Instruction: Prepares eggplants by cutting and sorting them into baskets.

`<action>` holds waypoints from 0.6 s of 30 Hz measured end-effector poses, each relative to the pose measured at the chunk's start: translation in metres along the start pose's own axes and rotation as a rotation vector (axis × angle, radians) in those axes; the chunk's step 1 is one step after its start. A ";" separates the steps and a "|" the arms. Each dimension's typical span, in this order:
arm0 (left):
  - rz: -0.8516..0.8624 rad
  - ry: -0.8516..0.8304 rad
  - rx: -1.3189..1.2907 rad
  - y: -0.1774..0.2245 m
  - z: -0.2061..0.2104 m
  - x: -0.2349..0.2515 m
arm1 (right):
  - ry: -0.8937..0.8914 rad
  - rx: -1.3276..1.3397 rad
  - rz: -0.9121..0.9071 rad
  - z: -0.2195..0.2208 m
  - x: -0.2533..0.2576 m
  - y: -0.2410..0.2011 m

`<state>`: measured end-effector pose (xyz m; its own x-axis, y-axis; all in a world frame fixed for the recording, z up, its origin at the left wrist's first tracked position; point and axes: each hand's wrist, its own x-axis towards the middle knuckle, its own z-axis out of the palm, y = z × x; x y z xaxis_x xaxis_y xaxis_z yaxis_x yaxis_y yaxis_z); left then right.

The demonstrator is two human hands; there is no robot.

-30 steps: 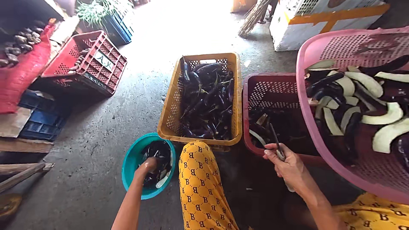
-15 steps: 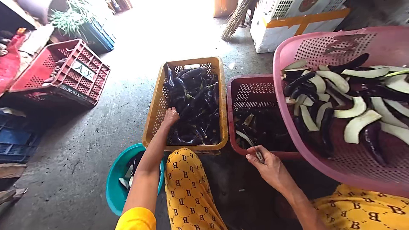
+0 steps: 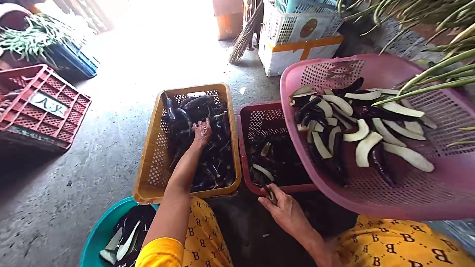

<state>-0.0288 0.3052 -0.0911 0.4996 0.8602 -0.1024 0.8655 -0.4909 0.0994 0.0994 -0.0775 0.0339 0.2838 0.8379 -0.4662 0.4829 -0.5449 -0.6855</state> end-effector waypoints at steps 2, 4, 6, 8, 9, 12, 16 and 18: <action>-0.073 0.003 -0.096 0.006 -0.001 -0.007 | 0.045 0.028 0.009 -0.001 -0.002 -0.002; -0.124 -0.008 -0.196 0.006 -0.003 -0.014 | 0.064 0.067 0.020 -0.003 -0.003 -0.004; -0.139 -0.020 -0.316 0.006 -0.016 -0.027 | 0.058 0.122 0.039 -0.005 -0.003 -0.005; -0.082 -0.007 -0.482 0.003 -0.034 -0.042 | 0.036 0.187 0.047 -0.005 -0.001 -0.004; -0.027 -0.004 -0.585 0.004 -0.045 -0.053 | 0.026 0.221 0.043 -0.004 0.000 -0.002; 0.117 -0.097 -0.882 0.029 -0.079 -0.098 | 0.038 0.346 0.013 0.002 0.009 0.003; 0.242 -0.289 -1.002 0.088 -0.106 -0.168 | 0.082 0.505 0.010 0.004 0.015 0.007; 0.304 -0.320 -0.969 0.113 -0.108 -0.193 | 0.100 0.549 -0.012 0.003 0.015 0.010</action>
<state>-0.0315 0.0988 0.0465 0.7980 0.5744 -0.1827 0.3762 -0.2378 0.8955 0.1057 -0.0705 0.0184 0.3715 0.8283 -0.4195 -0.0085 -0.4488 -0.8936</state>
